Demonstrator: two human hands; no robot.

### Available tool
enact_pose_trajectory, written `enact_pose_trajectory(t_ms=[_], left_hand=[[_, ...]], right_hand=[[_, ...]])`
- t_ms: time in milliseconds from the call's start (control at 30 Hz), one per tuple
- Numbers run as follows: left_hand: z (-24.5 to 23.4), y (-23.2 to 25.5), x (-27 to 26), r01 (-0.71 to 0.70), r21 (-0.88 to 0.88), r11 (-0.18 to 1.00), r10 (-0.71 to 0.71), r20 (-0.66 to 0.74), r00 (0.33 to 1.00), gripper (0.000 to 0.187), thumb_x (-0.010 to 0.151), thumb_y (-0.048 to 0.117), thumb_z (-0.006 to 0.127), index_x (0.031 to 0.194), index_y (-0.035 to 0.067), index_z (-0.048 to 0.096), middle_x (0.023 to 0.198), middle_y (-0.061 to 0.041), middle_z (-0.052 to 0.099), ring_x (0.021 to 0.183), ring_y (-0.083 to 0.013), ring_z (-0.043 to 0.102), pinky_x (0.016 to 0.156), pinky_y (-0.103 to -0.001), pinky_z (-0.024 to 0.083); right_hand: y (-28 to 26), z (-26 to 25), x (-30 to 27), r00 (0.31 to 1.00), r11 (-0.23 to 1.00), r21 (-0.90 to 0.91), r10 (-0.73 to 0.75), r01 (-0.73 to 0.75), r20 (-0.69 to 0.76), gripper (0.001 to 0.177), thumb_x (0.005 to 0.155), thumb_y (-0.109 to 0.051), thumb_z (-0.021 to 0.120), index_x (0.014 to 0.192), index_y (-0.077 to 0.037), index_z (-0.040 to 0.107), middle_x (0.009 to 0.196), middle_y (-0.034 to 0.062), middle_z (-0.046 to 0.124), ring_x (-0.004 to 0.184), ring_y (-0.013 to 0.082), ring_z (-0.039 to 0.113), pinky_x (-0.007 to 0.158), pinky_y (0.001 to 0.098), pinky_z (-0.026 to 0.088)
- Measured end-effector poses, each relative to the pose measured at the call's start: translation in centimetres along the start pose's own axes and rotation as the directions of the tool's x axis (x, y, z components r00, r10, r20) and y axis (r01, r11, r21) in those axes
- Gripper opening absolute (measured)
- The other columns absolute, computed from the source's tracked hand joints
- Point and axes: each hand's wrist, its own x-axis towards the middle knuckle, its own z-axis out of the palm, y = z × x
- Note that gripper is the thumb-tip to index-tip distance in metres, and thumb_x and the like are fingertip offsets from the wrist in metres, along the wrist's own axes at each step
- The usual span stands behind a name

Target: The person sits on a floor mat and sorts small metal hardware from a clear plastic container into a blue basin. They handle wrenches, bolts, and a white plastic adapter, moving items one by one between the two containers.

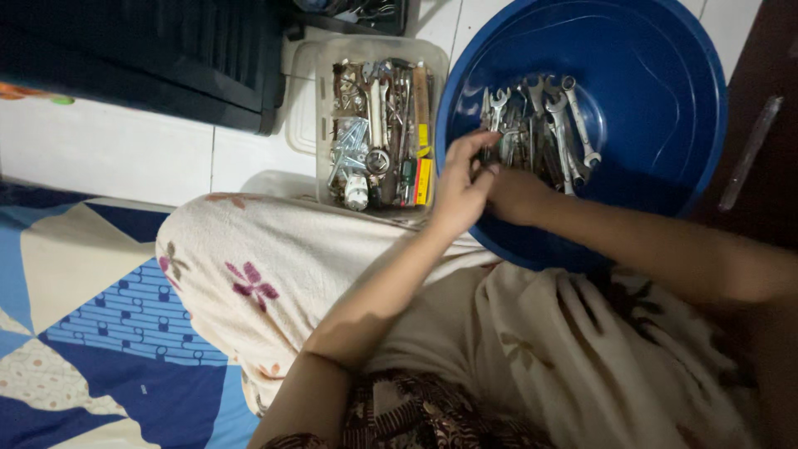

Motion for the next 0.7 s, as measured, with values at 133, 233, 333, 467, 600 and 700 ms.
enact_pose_trajectory(t_ms=[133, 233, 333, 467, 600, 700], left_hand=[[0.9, -0.2, -0.8, -0.166, 0.169, 0.971, 0.169, -0.006, 0.986, 0.05, 0.086, -0.001, 0.065, 0.135, 0.004, 0.059, 0.145, -0.021, 0.055, 0.142, -0.0337, 0.049, 0.119, -0.039, 0.038], [0.0, -0.9, -0.3, -0.137, 0.115, 0.984, 0.136, 0.022, 0.991, 0.05, 0.084, 0.0, 0.067, 0.133, 0.002, 0.058, 0.141, -0.017, 0.059, 0.145, -0.0311, 0.049, 0.119, -0.037, 0.038], [-0.5, -1.6, -0.2, 0.029, -0.177, 0.984, -0.024, 0.032, 0.999, 0.062, 0.079, -0.005, 0.056, 0.141, 0.004, 0.053, 0.154, -0.015, 0.047, 0.133, -0.0266, 0.056, 0.109, -0.033, 0.046], [-0.2, -1.5, -0.3, 0.004, -0.402, 0.916, 0.025, 0.067, 0.997, 0.068, 0.082, -0.014, 0.056, 0.147, 0.003, 0.043, 0.16, -0.015, 0.036, 0.153, -0.0233, 0.036, 0.125, -0.036, 0.031], [-0.2, 0.6, -1.0, -0.068, -0.181, 0.981, 0.072, 0.018, 0.997, 0.065, 0.087, -0.008, 0.07, 0.145, 0.002, 0.043, 0.15, -0.016, 0.045, 0.144, -0.0251, 0.048, 0.119, -0.038, 0.042], [-0.4, 1.8, -1.1, -0.093, -0.119, 0.989, 0.089, -0.037, 0.995, 0.056, 0.09, -0.001, 0.077, 0.14, 0.004, 0.053, 0.136, -0.013, 0.057, 0.127, -0.0213, 0.064, 0.108, -0.035, 0.056]], right_hand=[[1.2, 1.4, 0.3, 0.989, 0.983, -0.128, -0.14, 0.133, -0.046, 0.04, 0.08, -0.009, 0.066, 0.119, -0.002, 0.062, 0.122, 0.0258, 0.065, 0.107, 0.0415, 0.066, 0.087, 0.048, 0.053], [0.5, 0.7, 0.2, 0.967, 0.98, -0.197, 0.043, 0.008, 0.251, 0.03, 0.085, -0.01, 0.065, 0.116, -0.009, 0.065, 0.119, 0.0163, 0.07, 0.112, 0.0358, 0.068, 0.096, 0.0453, 0.054], [0.1, -2.0, 0.0, 0.983, 0.929, 0.321, -0.173, 0.183, -0.059, 0.035, 0.084, -0.003, 0.068, 0.118, -0.003, 0.06, 0.109, 0.0147, 0.07, 0.102, 0.0306, 0.069, 0.09, 0.0418, 0.053], [0.3, -6.4, -0.6, 0.993, 0.697, 0.714, 0.02, 0.07, -0.117, 0.026, 0.093, -0.007, 0.071, 0.117, -0.006, 0.06, 0.106, 0.0066, 0.07, 0.103, 0.0155, 0.068, 0.094, 0.0309, 0.055], [-1.0, -10.1, -2.2, 0.986, 0.503, 0.863, 0.123, 0.038, -0.116, 0.025, 0.094, -0.007, 0.07, 0.118, -0.004, 0.061, 0.112, 0.0057, 0.07, 0.107, 0.0127, 0.067, 0.095, 0.0294, 0.054], [-2.7, -10.7, -3.1, 0.975, 0.503, 0.864, 0.191, 0.001, -0.113, 0.027, 0.093, -0.007, 0.07, 0.119, -0.003, 0.063, 0.11, 0.0063, 0.072, 0.104, 0.0138, 0.068, 0.093, 0.0296, 0.055]])
